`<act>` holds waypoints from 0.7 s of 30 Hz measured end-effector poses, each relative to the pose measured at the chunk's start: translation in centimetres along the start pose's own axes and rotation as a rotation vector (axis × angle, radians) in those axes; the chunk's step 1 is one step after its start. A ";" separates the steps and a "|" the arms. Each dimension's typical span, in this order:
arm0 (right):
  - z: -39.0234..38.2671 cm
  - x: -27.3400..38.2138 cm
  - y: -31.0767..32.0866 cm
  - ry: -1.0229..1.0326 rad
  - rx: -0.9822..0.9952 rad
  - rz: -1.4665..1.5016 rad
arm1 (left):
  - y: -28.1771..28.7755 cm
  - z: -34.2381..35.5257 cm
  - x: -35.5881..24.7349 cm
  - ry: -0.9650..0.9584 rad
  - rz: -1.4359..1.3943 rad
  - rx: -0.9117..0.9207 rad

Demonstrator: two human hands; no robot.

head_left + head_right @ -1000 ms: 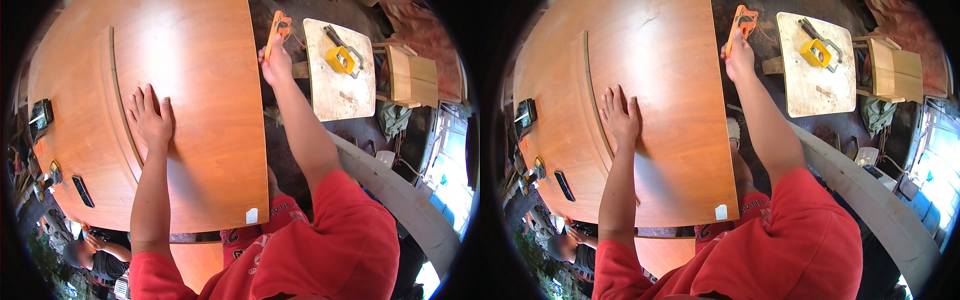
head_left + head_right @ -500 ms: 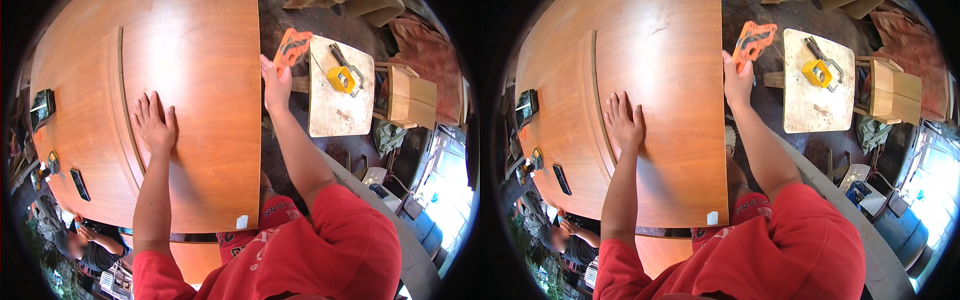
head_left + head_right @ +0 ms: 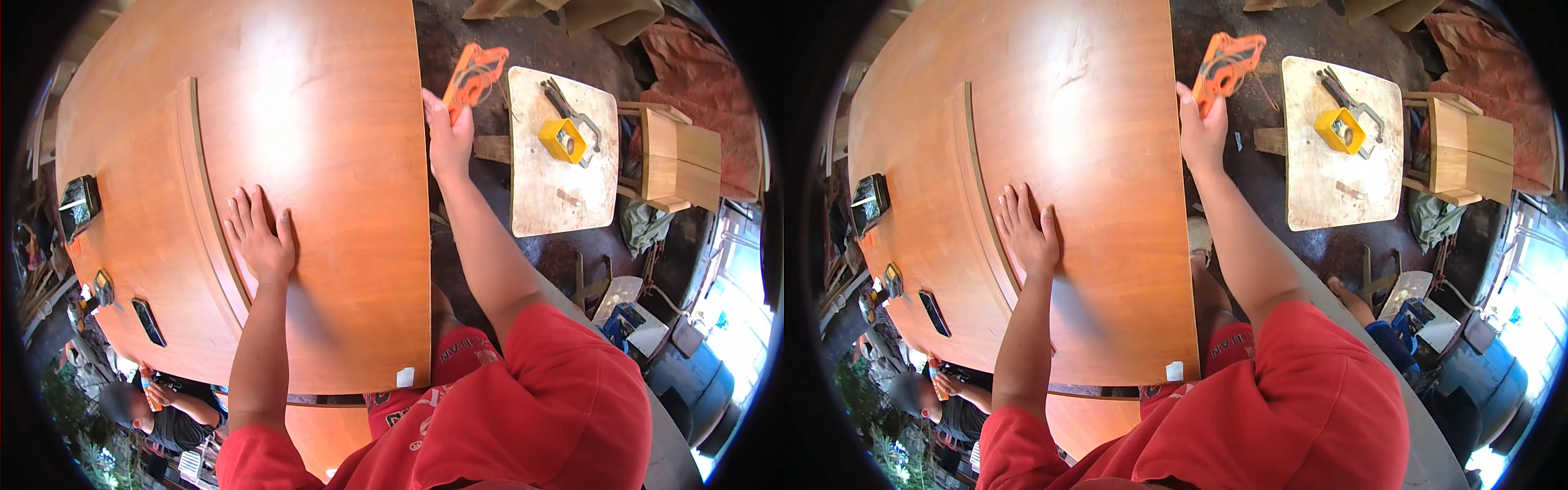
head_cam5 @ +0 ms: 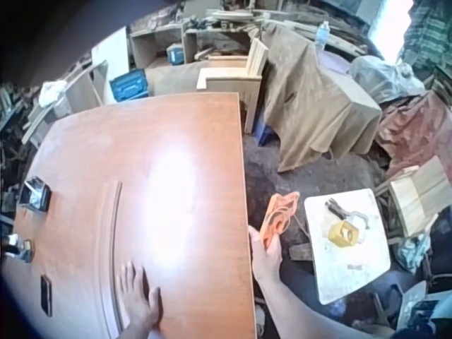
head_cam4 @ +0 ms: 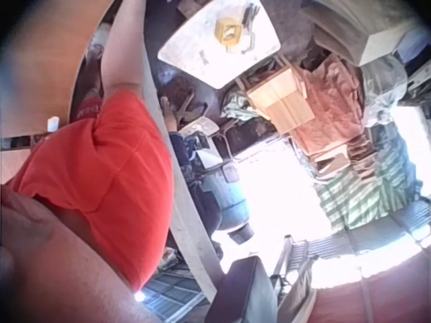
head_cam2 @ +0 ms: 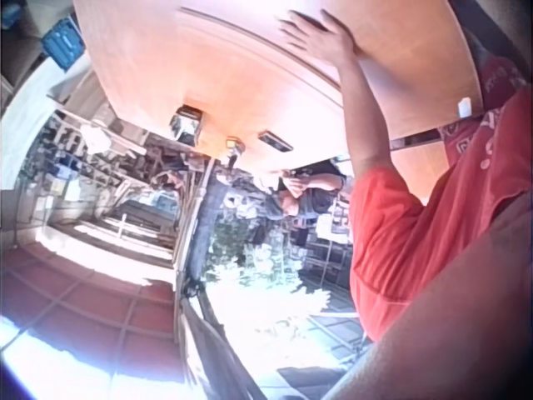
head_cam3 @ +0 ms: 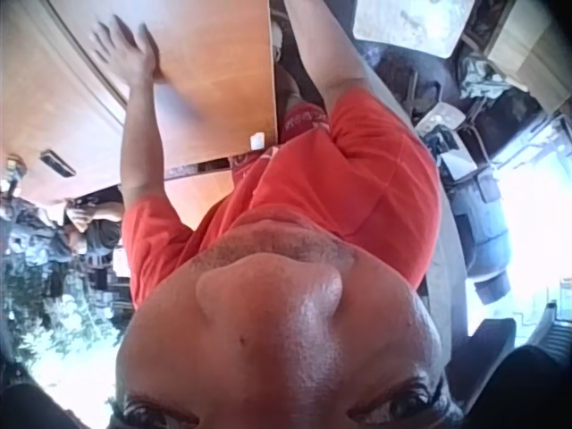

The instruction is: The person applies edge banding to a wooden panel by hand and using a trimmer. They press the adhesive strip along the edge, use a manual edge trimmer to cut away the excess, and peel off a small label from the surface.

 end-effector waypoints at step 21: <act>17.8 2.3 -3.4 0.171 -0.050 -0.285 | 0.4 0.4 -0.1 -0.017 0.007 0.014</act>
Point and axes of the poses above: each hand's wrist, its own z-axis towards the middle knuckle, its own y-axis out of the back of the hand, x = y × z, the point moved 10 cm from there along z, towards the middle knuckle, and after that the axes turned 5 degrees about -y, right-handed, at the moved point
